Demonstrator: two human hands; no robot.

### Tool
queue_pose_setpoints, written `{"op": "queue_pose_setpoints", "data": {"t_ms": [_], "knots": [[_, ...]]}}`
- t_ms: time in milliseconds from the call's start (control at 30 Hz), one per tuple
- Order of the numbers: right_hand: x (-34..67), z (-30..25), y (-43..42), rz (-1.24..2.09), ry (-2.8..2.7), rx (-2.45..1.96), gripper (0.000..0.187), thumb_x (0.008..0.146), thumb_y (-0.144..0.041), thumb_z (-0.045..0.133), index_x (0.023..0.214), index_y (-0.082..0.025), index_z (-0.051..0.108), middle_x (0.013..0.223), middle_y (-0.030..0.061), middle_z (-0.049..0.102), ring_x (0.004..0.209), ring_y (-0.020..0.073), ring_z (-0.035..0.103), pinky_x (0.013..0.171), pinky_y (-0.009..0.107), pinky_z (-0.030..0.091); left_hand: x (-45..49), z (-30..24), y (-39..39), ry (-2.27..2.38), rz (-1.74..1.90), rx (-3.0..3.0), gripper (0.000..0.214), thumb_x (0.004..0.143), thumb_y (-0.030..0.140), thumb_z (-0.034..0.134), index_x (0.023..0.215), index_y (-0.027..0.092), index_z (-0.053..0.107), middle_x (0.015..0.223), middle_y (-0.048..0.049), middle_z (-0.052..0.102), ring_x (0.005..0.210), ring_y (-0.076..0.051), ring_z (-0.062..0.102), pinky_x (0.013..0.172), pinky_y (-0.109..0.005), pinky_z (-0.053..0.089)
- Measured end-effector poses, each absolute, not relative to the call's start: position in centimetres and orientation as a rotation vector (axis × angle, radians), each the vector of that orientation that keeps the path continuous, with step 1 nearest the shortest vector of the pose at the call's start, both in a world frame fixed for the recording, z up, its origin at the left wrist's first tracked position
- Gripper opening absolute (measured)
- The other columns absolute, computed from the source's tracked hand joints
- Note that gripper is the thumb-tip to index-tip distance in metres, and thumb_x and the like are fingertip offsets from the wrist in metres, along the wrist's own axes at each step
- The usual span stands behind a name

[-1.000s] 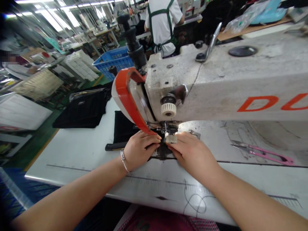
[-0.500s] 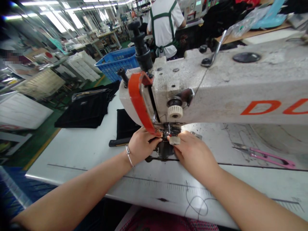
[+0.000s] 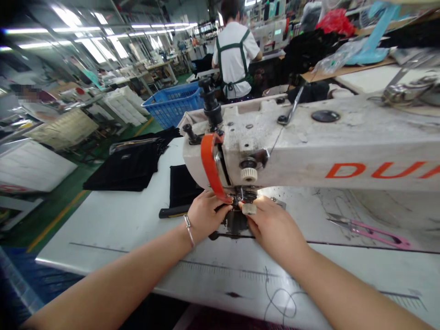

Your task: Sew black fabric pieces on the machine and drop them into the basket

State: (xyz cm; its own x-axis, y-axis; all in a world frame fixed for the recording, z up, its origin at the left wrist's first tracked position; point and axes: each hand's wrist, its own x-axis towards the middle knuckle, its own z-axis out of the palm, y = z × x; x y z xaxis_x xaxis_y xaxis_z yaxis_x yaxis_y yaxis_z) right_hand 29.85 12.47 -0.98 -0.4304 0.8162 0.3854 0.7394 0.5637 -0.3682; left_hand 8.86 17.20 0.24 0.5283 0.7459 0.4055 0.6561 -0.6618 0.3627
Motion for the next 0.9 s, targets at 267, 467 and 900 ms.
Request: {"op": "queue_pose_setpoints", "data": {"t_ms": [267, 467, 900], "knots": [[28.8, -0.2, 12.2, 0.230, -2.206, -1.280, 0.028, 0.088, -0.010, 0.048, 0.108, -0.021, 0.066, 0.099, 0.0077, 0.066, 0.094, 0.0230, 0.059, 0.080, 0.036, 0.051, 8.7, 0.2, 17.0, 1.154, 0.945, 2.643, 0.011, 0.081, 0.012, 0.063, 0.081, 0.020, 0.069, 0.084, -0.0041, 0.072, 0.084, -0.022, 0.066, 0.076, -0.038, 0.057], [28.4, -0.2, 12.5, 0.165, -2.214, -1.286, 0.019, 0.087, -0.012, 0.052, 0.098, -0.022, 0.064, 0.098, 0.0042, 0.067, 0.093, 0.0209, 0.059, 0.082, 0.032, 0.049, 8.5, -0.2, 17.1, 1.115, 0.980, 2.669, 0.017, 0.081, 0.011, 0.057, 0.085, 0.024, 0.069, 0.087, -0.0015, 0.073, 0.083, -0.021, 0.068, 0.076, -0.037, 0.059], [29.4, -2.0, 12.9, 0.118, -2.142, -1.210, 0.033, 0.088, -0.012, 0.047, 0.112, -0.025, 0.066, 0.109, 0.0063, 0.068, 0.103, 0.0212, 0.060, 0.091, 0.036, 0.051, 5.9, 1.7, 16.7, 1.243, 0.446, 2.718, 0.034, 0.087, 0.038, 0.065, 0.117, 0.022, 0.064, 0.115, -0.0087, 0.062, 0.110, -0.026, 0.056, 0.097, -0.043, 0.047]]}}
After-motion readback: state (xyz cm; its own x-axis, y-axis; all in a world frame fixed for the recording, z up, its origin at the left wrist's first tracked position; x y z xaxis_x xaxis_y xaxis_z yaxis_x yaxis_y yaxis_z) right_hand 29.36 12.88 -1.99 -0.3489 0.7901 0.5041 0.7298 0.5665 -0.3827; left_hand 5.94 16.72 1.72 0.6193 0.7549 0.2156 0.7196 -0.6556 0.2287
